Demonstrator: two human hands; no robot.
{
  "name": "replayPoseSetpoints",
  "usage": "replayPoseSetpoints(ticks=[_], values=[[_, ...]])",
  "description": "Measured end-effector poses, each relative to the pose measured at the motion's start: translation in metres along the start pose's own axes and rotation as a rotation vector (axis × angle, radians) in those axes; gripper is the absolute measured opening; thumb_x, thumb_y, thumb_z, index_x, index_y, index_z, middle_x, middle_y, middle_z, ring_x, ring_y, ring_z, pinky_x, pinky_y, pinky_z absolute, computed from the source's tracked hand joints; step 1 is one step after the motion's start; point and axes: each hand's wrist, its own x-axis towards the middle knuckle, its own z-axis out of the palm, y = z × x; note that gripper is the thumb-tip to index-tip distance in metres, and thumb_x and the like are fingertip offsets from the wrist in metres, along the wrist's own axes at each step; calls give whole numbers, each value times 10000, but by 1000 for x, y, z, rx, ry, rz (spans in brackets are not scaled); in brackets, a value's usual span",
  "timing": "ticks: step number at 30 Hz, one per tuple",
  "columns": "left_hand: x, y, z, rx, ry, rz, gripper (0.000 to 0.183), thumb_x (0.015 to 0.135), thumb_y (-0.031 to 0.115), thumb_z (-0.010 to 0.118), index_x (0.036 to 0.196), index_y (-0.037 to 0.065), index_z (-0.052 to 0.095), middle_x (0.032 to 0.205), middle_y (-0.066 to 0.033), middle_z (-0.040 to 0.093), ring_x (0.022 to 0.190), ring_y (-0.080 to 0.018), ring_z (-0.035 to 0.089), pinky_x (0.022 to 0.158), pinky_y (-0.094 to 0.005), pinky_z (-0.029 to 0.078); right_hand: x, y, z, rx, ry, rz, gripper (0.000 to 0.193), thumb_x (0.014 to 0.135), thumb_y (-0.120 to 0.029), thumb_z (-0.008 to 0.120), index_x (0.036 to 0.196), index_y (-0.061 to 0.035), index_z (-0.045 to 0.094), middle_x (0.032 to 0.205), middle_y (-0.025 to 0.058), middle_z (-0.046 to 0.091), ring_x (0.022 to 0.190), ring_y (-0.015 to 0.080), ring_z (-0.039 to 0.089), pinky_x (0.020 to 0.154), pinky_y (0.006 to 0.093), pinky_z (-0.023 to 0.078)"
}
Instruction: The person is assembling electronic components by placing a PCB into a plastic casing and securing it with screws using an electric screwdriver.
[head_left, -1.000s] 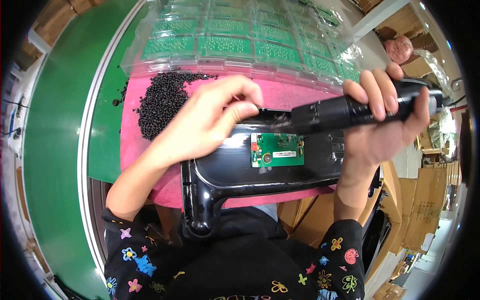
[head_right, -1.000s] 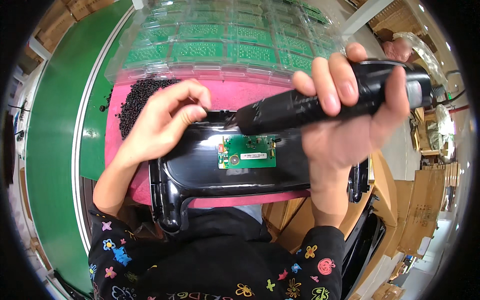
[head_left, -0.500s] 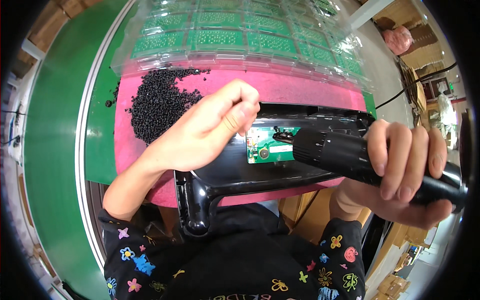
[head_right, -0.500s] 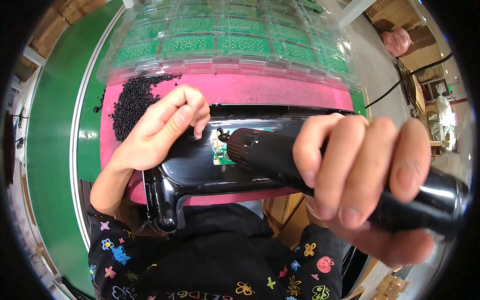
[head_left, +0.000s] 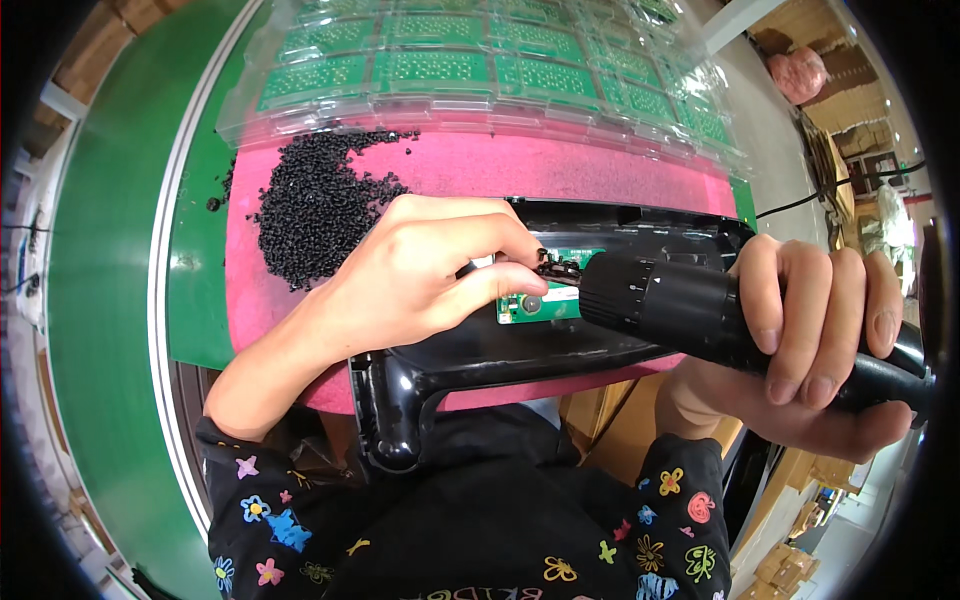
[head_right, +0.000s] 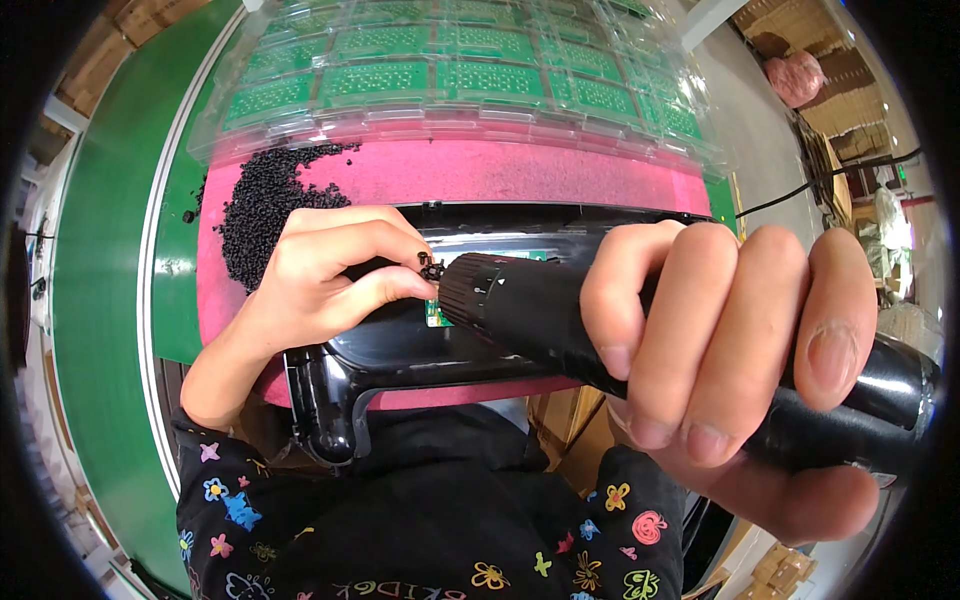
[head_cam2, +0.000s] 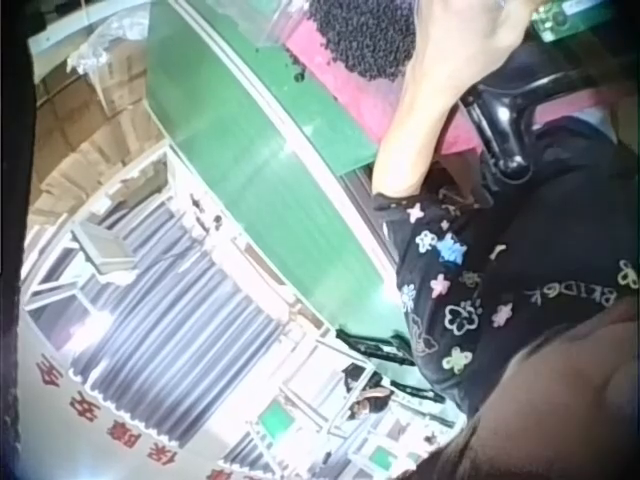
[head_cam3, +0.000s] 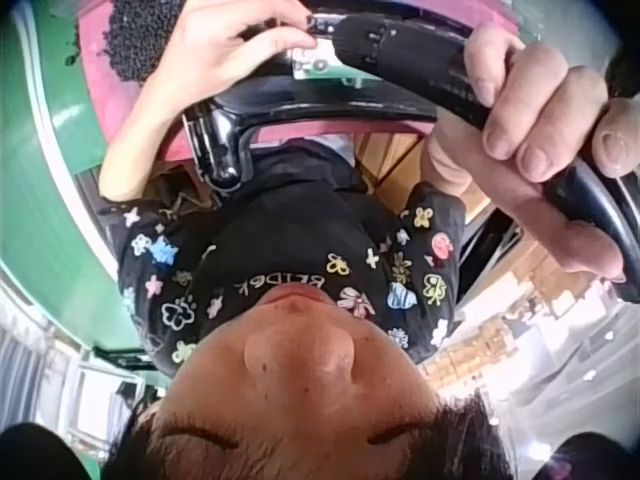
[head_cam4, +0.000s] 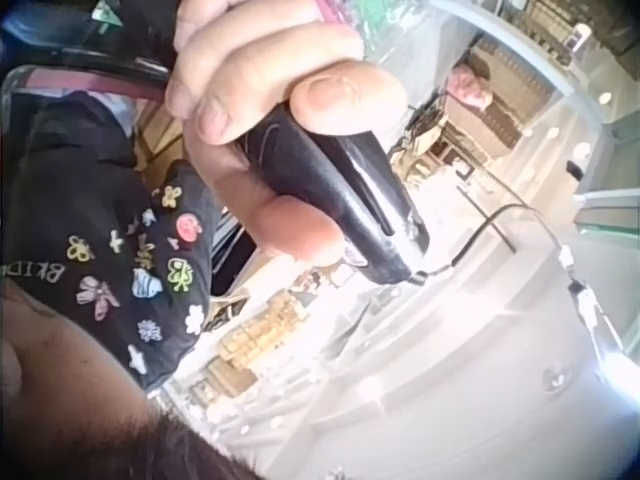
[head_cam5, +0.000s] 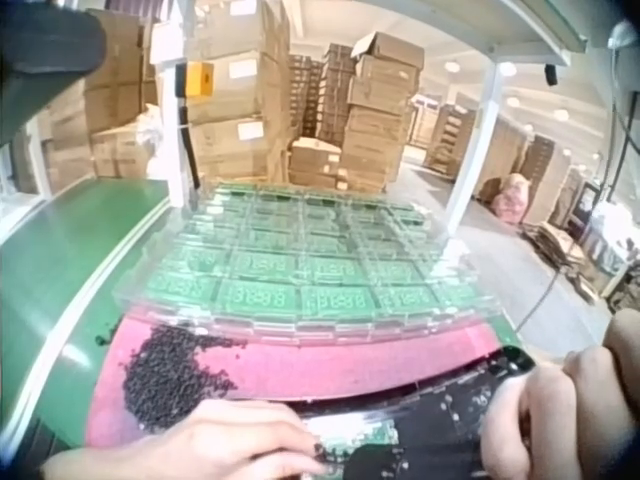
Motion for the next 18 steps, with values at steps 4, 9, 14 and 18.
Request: replayPoseSetpoints(ticks=[4,9,14,18], values=[[0,0,-2,-75,-60,-98,158,783,-18,761,907,-47,669,858,-145,714,761,-244,712,669,-322,563,1,-1,-4,-1,-52,38,363,805,-365,743,976,-126,530,660,-58,596,553,64,572,655,243,458],[4,3,1,-67,1,-31,204,757,-7,777,940,-31,690,888,-134,724,766,-255,703,695,-325,550,-4,6,-7,27,-82,66,399,826,-399,736,1008,-114,523,684,-43,610,580,81,593,667,269,488],[5,4,1,307,86,107,123,756,-34,752,853,-13,680,770,-103,693,696,-254,667,678,-350,525,-7,-3,-23,-199,-187,101,450,849,-453,728,1059,-116,515,727,-38,602,590,77,574,649,263,440],[8,9,-1,268,172,-1,89,795,-20,742,873,-4,703,790,-105,703,714,-233,696,622,-298,544,-1,-24,-30,-263,-132,276,471,869,-487,687,1085,-92,547,731,-42,577,583,78,495,615,269,371]])
